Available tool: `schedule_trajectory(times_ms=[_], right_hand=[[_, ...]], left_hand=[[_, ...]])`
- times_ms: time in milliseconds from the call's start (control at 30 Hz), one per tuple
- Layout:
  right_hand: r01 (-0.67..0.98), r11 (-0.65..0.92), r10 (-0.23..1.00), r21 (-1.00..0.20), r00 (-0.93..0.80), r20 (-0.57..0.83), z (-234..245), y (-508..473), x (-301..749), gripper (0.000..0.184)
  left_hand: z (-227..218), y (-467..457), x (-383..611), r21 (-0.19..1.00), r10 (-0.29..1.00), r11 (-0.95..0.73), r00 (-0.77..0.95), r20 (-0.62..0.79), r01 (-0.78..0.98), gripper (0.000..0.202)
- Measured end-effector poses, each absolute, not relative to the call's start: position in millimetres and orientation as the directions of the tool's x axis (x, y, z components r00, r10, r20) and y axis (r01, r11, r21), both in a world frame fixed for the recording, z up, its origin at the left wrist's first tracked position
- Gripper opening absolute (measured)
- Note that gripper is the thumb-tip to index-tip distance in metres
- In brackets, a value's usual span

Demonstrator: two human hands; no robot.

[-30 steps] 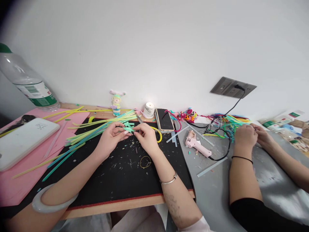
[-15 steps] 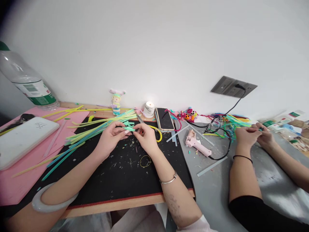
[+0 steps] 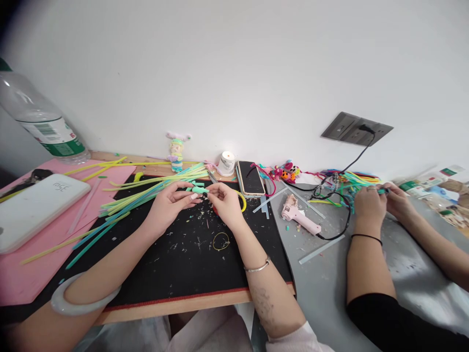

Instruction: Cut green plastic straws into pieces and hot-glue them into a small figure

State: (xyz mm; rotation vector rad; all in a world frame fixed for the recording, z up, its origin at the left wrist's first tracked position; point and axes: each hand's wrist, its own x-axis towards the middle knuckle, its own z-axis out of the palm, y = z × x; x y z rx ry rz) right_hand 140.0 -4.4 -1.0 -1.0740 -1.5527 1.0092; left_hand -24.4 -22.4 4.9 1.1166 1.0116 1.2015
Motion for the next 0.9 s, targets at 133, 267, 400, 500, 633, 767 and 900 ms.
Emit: schedule_trajectory(times_ms=[133,267,400,500,633,767,900], right_hand=[[0.054,0.186,0.971,-0.981,-0.165,0.175,-1.3,-2.2,142.0,0.016],[0.007,0.110,0.972,-0.994,-0.210,0.106,0.1,-3.0,141.6,0.019],[-0.014,0.081,0.970,-0.997,-0.230,0.082,0.3,-3.5,141.0,0.021],[-0.022,0.088,0.969,-0.996,-0.231,0.091,-0.6,-3.2,140.8,0.022],[-0.042,0.093,0.973,-0.995,-0.210,0.099,-2.3,-2.5,139.9,0.025],[-0.040,0.118,0.972,-0.992,-0.198,0.123,-4.4,-1.9,139.8,0.024],[-0.009,0.184,0.963,-0.983,-0.198,0.182,-5.7,-1.9,140.6,0.018]], left_hand=[[3.9,-21.0,-26.6,0.993,0.994,-0.032,0.102,0.044,-0.114,0.038],[2.0,-18.7,-29.1,0.997,0.993,-0.061,0.094,0.066,-0.051,0.033],[-0.2,-16.4,-29.8,0.997,0.992,-0.080,0.093,0.082,-0.024,0.029],[-1.9,-15.4,-29.6,0.997,0.993,-0.079,0.087,0.080,-0.011,0.027],[-3.2,-15.0,-29.5,0.996,0.992,-0.089,0.087,0.088,0.012,0.025],[-3.4,-15.3,-29.0,0.997,0.994,-0.075,0.081,0.073,0.022,0.026],[-4.2,-15.3,-29.1,0.996,0.992,-0.078,0.101,0.075,0.030,0.026]])
